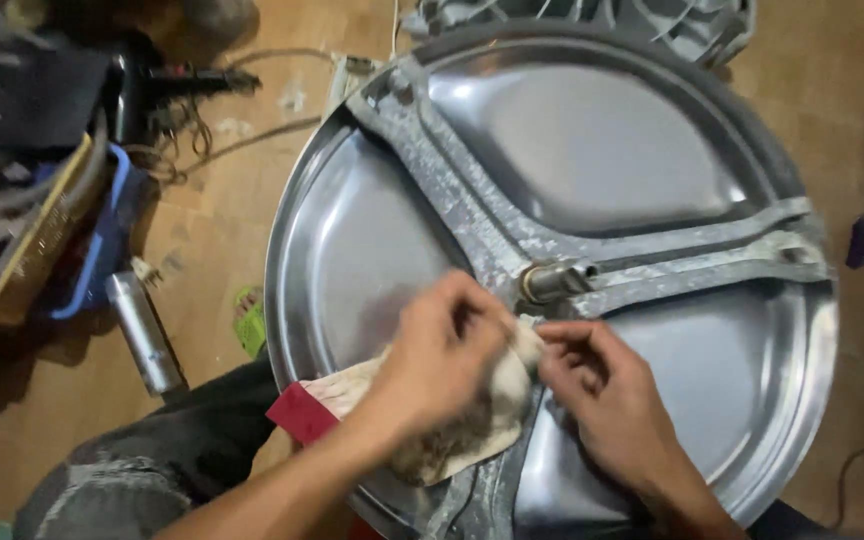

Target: Cleaning the central shaft of a washing machine spider arm with a cloth and applying green grease to the shaft and hub.

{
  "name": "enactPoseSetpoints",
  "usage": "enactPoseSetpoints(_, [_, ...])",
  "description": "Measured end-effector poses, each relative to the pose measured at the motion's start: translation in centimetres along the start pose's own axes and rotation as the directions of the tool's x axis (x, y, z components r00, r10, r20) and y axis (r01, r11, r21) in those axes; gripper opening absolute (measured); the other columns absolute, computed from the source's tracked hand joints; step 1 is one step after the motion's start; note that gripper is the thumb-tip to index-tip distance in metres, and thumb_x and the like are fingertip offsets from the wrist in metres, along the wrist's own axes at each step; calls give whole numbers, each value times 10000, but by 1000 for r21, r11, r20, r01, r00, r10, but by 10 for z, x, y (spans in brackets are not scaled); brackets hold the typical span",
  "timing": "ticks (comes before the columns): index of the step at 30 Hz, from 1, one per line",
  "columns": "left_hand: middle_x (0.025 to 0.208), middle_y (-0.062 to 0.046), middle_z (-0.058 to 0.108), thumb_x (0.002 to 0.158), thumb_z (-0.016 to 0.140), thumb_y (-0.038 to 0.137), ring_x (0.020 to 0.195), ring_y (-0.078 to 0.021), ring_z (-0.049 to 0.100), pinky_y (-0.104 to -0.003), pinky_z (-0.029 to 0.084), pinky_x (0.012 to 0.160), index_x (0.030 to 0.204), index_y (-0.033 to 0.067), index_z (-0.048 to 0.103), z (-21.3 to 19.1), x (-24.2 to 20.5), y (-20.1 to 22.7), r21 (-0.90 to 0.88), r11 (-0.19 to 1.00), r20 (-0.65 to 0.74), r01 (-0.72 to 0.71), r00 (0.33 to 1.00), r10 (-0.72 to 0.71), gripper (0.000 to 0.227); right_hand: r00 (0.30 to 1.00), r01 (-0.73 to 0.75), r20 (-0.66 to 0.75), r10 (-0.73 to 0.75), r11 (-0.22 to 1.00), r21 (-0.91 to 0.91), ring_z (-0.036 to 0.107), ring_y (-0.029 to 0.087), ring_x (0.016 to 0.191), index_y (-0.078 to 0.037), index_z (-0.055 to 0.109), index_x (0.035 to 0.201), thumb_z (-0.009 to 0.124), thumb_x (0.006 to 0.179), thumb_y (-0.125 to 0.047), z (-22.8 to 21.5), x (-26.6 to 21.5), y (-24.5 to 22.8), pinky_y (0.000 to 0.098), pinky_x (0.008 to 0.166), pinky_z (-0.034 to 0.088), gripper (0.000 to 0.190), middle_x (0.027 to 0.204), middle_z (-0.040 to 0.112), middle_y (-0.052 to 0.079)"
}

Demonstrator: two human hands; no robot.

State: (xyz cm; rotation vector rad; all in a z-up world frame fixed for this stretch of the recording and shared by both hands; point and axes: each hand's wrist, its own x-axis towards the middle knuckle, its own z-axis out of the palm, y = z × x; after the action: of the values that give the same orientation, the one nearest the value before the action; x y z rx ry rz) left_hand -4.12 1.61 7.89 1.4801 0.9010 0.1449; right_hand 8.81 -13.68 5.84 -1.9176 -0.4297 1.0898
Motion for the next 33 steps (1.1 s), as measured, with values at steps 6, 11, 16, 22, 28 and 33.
enactPoseSetpoints(6, [669, -33, 625, 889, 633, 175, 578, -100, 540, -244, 477, 535, 883, 25, 683, -9, -22, 10, -144, 957, 207, 251, 954, -218, 158, 981, -105, 176, 77, 982, 157, 593, 222, 675, 87, 782, 887, 711, 840, -88, -7, -12, 18, 348, 665, 484, 195, 749, 729, 167])
enactPoseSetpoints(11, [816, -56, 627, 899, 587, 125, 630, -163, 604, -287, 568, 532, 951, 33, 685, -18, 15, -5, 283, 954, 208, -95, 977, 35, 143, 936, 162, 229, -268, 903, 397, 705, 309, 1010, 19, 652, 835, 603, 854, -72, -16, -9, 8, 493, 1003, 529, 105, 1086, 763, 207])
enactPoseSetpoints(16, [1060, -163, 520, 830, 663, 173, 932, -343, 537, -467, 446, 777, 1269, 40, 589, -13, 36, -30, 655, 594, 175, -467, 859, 481, 465, 682, -208, 482, -550, 486, 849, 589, 323, 780, -24, 669, 1233, 776, 1042, -118, -69, 10, 4, 537, 705, 408, 238, 923, 705, 187])
enactPoseSetpoints(22, [1136, -137, 505, 855, 696, 399, 932, -278, 486, -396, 406, 765, 1450, 44, 509, 9, 36, -42, 845, 267, 289, -463, 817, 499, 718, 969, -102, 245, -1, 908, 406, 711, 312, 480, -59, 572, 1018, 691, 753, 0, -124, 13, 14, 547, 490, 693, 296, 661, 730, 210])
enactPoseSetpoints(28, [1195, -150, 487, 866, 672, 484, 942, -261, 454, -383, 405, 774, 1457, 7, 513, 19, 30, -46, 890, 129, 321, -438, 802, 504, 776, 914, -406, -157, 374, 849, -338, 534, 331, 434, -1, 755, 995, 658, 976, -125, -42, 26, -62, 413, 323, 379, 159, 813, 757, 228])
enactPoseSetpoints(33, [1322, -165, 495, 887, 608, 566, 947, -257, 463, -371, 413, 750, 1451, -7, 523, 26, 23, -49, 911, 0, 368, -413, 811, 454, 808, 993, -90, -105, 53, 914, -396, 436, 170, 388, 1, 715, 991, 750, 895, -200, -29, 34, -52, 305, 334, 301, 226, 659, 614, 112])
